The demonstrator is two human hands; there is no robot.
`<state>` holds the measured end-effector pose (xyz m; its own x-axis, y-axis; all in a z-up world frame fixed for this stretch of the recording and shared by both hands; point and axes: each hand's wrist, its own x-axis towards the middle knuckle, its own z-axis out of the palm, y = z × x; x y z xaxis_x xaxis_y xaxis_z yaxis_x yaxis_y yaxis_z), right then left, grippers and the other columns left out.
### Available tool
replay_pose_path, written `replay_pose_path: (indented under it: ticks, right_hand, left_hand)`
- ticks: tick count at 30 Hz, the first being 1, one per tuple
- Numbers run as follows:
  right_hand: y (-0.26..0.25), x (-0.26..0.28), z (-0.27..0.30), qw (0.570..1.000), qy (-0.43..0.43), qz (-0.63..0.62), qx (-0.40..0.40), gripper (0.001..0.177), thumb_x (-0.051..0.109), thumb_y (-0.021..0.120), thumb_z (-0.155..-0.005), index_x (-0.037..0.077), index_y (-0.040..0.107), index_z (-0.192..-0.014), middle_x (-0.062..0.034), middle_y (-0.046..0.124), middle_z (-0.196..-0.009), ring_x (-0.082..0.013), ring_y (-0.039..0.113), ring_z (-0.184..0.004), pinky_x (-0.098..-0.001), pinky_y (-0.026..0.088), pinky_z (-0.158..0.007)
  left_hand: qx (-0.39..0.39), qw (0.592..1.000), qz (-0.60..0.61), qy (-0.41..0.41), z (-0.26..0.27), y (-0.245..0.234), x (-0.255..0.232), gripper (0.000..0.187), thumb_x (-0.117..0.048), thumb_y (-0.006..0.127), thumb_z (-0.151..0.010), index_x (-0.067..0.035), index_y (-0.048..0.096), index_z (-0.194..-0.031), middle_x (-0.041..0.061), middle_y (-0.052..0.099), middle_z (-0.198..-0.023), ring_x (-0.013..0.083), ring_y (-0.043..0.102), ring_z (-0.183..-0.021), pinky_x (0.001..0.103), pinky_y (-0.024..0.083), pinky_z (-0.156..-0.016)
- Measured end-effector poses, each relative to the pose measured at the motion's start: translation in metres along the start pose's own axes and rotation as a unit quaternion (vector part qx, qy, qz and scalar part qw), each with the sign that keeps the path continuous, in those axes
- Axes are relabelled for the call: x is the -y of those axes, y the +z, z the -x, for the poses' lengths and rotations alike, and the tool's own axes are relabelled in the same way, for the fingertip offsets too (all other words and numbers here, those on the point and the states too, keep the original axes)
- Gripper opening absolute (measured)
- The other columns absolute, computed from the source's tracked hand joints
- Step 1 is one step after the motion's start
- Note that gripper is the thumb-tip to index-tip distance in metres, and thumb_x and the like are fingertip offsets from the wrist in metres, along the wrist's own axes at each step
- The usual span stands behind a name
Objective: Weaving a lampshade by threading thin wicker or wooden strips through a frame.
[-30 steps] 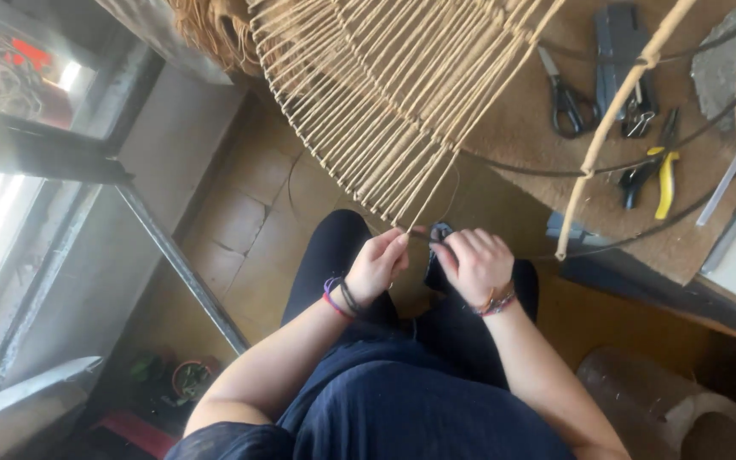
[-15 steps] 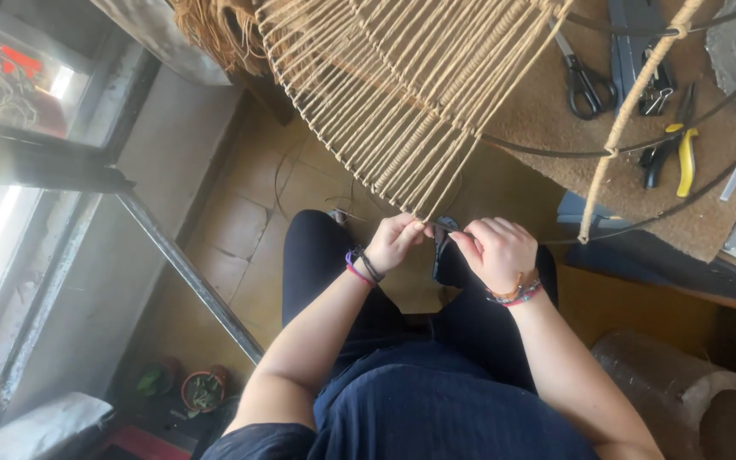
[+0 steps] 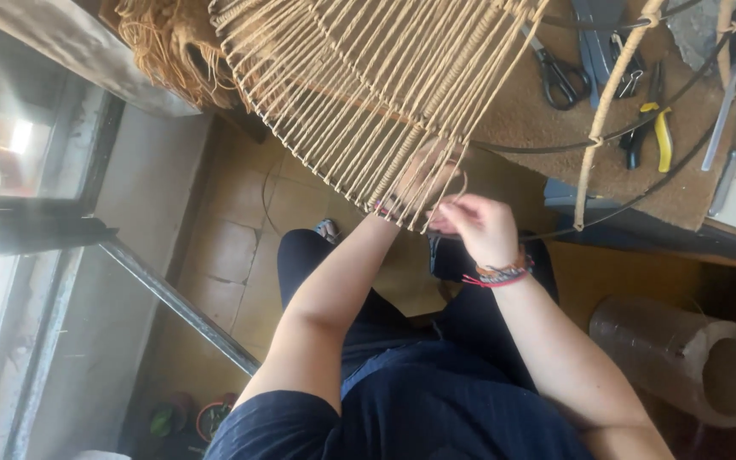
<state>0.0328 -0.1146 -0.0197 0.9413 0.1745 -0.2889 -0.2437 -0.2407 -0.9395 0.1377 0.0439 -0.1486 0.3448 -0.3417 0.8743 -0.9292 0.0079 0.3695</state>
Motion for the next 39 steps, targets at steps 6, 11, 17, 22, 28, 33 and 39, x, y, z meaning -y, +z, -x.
replay_pose_path:
  ticks: [6, 11, 17, 22, 28, 33, 39]
  right_hand:
    - [0.014, 0.024, 0.080, 0.987, -0.146, 0.073, -0.015, 0.008, 0.011, 0.071, -0.093, 0.007, 0.077, -0.092, -0.0087, 0.082, -0.084, -0.0228, 0.080, -0.083, -0.0351, 0.064, -0.066]
    - [-0.008, 0.014, 0.112, 0.964, -0.175, 0.030, 0.199, 0.017, 0.013, 0.065, -0.094, 0.009, 0.078, -0.084, -0.0077, 0.082, -0.071, -0.0247, 0.081, -0.069, -0.0376, 0.065, -0.060]
    - [-0.052, -0.011, 0.122, 0.959, -0.220, -0.095, 0.152, 0.028, 0.006, 0.045, -0.099, -0.006, 0.069, -0.091, -0.0063, 0.061, -0.052, -0.0134, 0.059, -0.048, -0.0291, 0.055, -0.047]
    - [-0.042, -0.082, 0.109, 0.953, -0.198, 0.141, 0.181, 0.017, 0.016, 0.066, -0.093, 0.014, 0.077, -0.081, -0.0047, 0.077, -0.067, -0.0249, 0.073, -0.066, -0.0340, 0.054, -0.069]
    - [-0.036, -0.167, 0.082, 0.842, 0.099, 0.503, 0.168, 0.023, 0.047, 0.059, -0.093, 0.032, 0.076, -0.093, 0.0087, 0.073, -0.100, -0.0211, 0.068, -0.106, -0.0449, 0.045, -0.102]
    - [-0.028, -0.091, 0.097, 0.950, -0.141, -0.202, 0.192, 0.051, 0.029, 0.038, -0.109, -0.011, 0.059, -0.133, -0.0123, 0.070, -0.084, -0.0219, 0.071, -0.088, -0.0385, 0.054, -0.084]
    - [-0.032, -0.185, 0.081, 0.783, 0.007, 0.549, 0.292, 0.028, 0.047, 0.048, -0.096, 0.031, 0.065, -0.081, 0.0039, 0.074, -0.087, -0.0214, 0.070, -0.095, -0.0429, 0.040, -0.093]
  left_hand:
    - [-0.207, 0.776, 0.003, -0.595, 0.092, 0.048, -0.136, 0.047, -0.007, 0.068, -0.091, -0.005, 0.059, -0.136, 0.022, 0.061, -0.134, 0.0394, 0.053, -0.132, 0.053, 0.045, -0.109]
    - [-0.233, 0.500, 0.618, -0.560, 0.025, 0.003, -0.198, 0.048, -0.036, 0.045, -0.105, 0.000, 0.053, -0.135, 0.006, 0.057, -0.097, 0.0155, 0.059, -0.086, 0.031, 0.052, -0.080]
    - [-0.291, 0.660, 0.399, -0.566, 0.055, 0.038, -0.189, 0.035, -0.030, 0.048, -0.110, -0.004, 0.064, -0.094, -0.007, 0.035, -0.059, 0.0037, 0.034, -0.050, 0.019, 0.030, -0.049]
    - [-0.191, 0.743, 0.231, -0.599, 0.076, 0.044, -0.198, 0.031, -0.030, 0.063, -0.103, -0.009, 0.074, -0.083, 0.000, 0.051, -0.043, 0.0040, 0.046, -0.041, 0.015, 0.034, -0.044]
    - [-0.052, 0.707, 0.222, -0.669, 0.076, 0.040, -0.194, 0.047, -0.045, 0.066, -0.100, -0.013, 0.072, -0.067, -0.003, 0.047, -0.040, 0.0052, 0.039, -0.039, 0.019, 0.030, -0.042]
    - [0.142, 0.750, -0.238, -0.601, 0.073, 0.020, -0.199, 0.039, -0.053, 0.079, -0.078, -0.017, 0.063, -0.076, 0.003, 0.066, -0.062, 0.0275, 0.071, -0.066, 0.038, 0.056, -0.059]
    - [0.007, 0.652, 0.190, -0.734, -0.009, 0.007, -0.240, 0.054, -0.046, 0.060, -0.099, -0.014, 0.058, -0.057, 0.001, 0.053, -0.048, 0.0152, 0.054, -0.050, 0.025, 0.042, -0.049]
